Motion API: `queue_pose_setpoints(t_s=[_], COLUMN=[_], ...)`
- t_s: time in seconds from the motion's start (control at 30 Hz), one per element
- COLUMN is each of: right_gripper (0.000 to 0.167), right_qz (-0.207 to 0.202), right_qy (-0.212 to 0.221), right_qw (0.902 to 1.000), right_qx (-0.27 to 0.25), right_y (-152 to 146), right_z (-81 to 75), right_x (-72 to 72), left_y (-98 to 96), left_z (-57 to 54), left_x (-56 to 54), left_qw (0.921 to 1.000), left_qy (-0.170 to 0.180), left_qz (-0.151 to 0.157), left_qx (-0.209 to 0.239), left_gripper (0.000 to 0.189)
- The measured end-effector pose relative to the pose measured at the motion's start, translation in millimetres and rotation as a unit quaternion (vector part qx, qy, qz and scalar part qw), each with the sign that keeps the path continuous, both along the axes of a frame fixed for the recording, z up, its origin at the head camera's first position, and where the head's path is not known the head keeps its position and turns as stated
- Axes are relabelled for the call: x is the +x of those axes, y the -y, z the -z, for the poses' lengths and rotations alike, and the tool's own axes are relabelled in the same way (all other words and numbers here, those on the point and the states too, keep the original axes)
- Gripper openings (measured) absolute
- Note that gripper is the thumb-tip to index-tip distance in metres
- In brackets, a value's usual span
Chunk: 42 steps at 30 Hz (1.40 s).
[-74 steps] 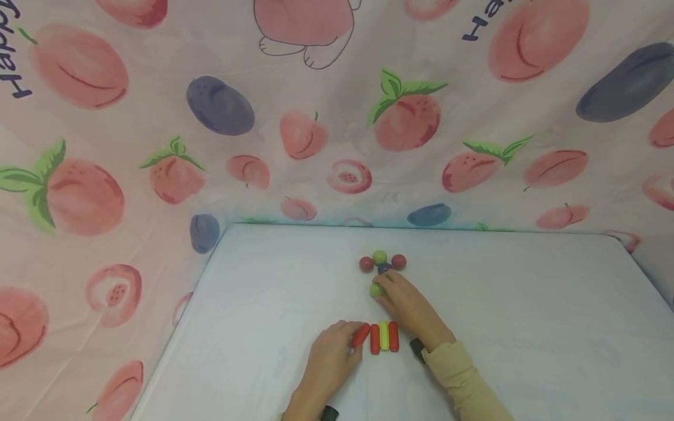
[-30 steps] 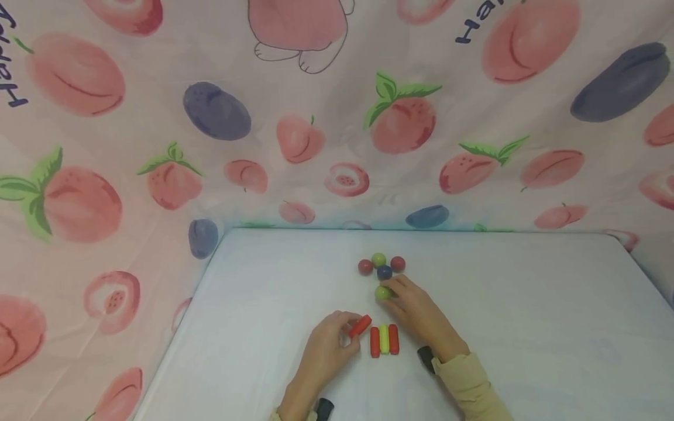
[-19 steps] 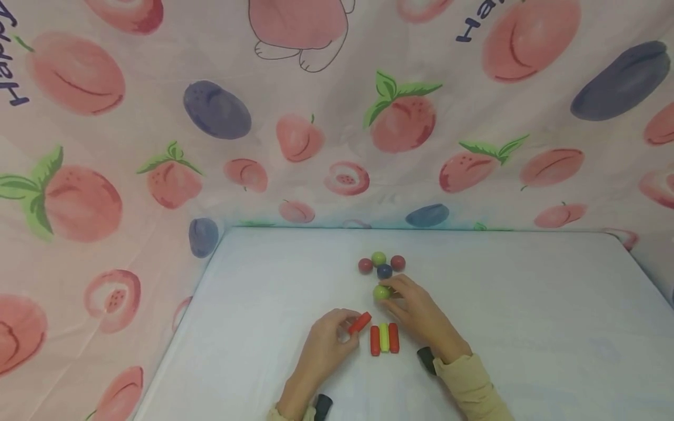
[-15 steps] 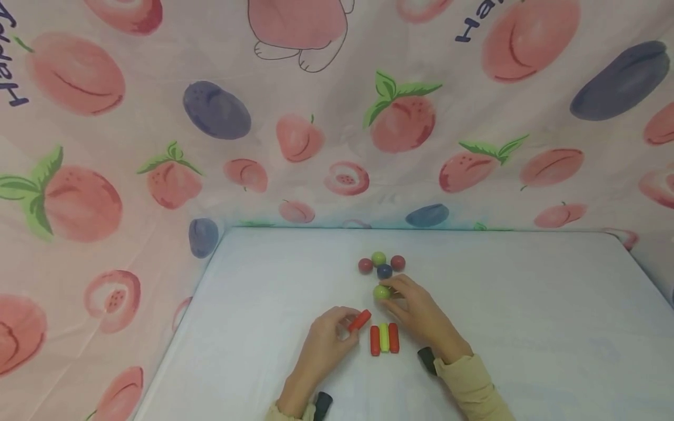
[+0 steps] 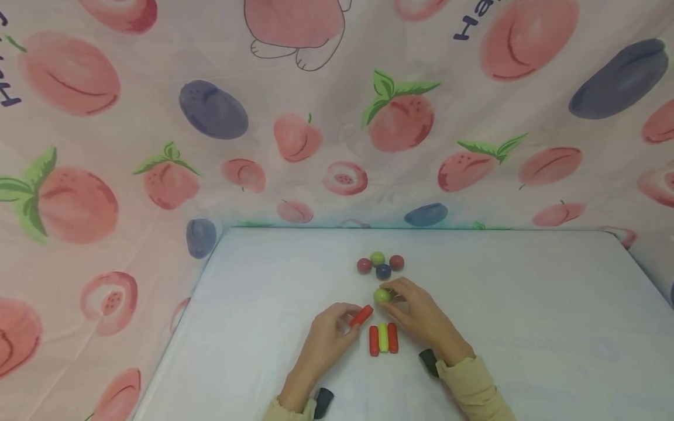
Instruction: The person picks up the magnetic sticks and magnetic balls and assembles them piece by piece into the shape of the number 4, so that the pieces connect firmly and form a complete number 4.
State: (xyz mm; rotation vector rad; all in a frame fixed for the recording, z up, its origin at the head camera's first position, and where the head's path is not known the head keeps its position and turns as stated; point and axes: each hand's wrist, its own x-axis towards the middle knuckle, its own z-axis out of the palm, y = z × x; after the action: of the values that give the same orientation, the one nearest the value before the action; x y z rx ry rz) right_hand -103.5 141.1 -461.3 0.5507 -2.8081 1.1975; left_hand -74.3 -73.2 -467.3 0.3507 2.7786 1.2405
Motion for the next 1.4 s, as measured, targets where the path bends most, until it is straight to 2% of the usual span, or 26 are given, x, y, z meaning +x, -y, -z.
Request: queue_pose_setpoints(t_s=[0.4, 0.73, 1.03, 1.4], right_gripper=[0.032, 0.031, 0.03, 0.035], right_qz=[-0.017, -0.001, 0.007, 0.021], right_qy=[0.001, 0.013, 0.035, 0.075], right_qw=[0.9998, 0.9999, 0.9993, 0.9965], right_qx=[-0.009, -0.003, -0.006, 0.031], right_y=[-1, -3, -4, -6], right_z=[2.0, 4.7, 3.9, 1.4], right_x=[-0.1, 1.1, 3.0, 4.1], left_y=[-4.8, -6.1, -6.1, -4.6], left_z=[-1.0, 2.1, 1.9, 4.1], left_x=[-6.7, -8.5, -9.3, -12.0], left_qw=[1.0, 1.0, 1.0, 0.9999], left_qy=[0.003, -0.006, 0.005, 0.013], left_qz=[-0.004, 0.001, 0.0, 0.007], left_qx=[-0.004, -0.006, -0.009, 0.002], left_gripper=[0.029, 0.027, 0.026, 0.024])
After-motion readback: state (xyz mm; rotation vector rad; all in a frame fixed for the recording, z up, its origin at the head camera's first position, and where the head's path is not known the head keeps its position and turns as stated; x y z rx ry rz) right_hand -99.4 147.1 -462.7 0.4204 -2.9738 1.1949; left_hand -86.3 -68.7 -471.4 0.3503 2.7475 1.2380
